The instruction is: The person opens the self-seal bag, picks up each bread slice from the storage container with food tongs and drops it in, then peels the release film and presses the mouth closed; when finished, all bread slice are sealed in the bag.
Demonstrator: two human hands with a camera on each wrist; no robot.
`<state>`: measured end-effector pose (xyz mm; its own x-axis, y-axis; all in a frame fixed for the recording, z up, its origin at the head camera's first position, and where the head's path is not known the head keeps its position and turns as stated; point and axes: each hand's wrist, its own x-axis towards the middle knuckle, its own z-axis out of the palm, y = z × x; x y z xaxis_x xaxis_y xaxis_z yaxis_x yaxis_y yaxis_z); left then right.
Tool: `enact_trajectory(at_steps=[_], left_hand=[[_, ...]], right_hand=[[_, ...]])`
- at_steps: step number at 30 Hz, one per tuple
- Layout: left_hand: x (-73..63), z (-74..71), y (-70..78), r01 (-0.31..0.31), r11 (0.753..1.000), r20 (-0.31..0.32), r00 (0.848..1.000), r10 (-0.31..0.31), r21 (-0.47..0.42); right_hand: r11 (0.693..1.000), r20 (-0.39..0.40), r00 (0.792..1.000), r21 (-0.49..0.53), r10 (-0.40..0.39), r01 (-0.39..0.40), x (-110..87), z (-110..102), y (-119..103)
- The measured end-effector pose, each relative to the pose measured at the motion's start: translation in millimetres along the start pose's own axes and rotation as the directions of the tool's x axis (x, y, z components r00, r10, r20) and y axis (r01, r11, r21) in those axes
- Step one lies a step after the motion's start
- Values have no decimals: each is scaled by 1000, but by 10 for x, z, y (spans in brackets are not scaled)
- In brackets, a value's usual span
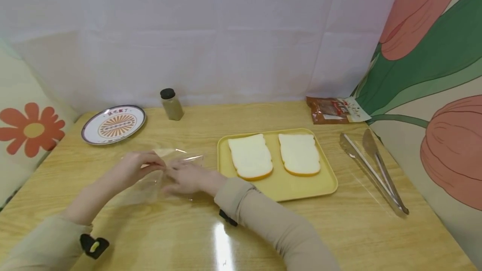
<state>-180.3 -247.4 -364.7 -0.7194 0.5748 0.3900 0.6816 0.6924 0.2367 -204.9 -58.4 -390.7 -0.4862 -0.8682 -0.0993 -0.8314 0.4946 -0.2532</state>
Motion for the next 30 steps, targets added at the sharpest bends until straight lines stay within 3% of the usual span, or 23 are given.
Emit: enact_trajectory(at_steps=[6,10,17,26,30], left_hand=[[-4,-45,18,0,1000,-23,1000,-1,-14],[0,-84,33,-9,1000,-38,999,8,-6],[59,-154,71,-73,997,-56,996,72,-16],[48,-126,16,-33,999,26,999,33,19],[40,-124,-15,-48,999,-15,999,48,23]], right_hand=[[984,81,981,14,175,-177,-8,29,-45],[978,99,973,-15,207,-206,-16,46,-53],[980,104,975,-45,195,-192,-23,48,-24],[994,145,983,-3,109,-110,-44,13,-28],[995,155,984,-49,88,-82,-62,-10,-43]])
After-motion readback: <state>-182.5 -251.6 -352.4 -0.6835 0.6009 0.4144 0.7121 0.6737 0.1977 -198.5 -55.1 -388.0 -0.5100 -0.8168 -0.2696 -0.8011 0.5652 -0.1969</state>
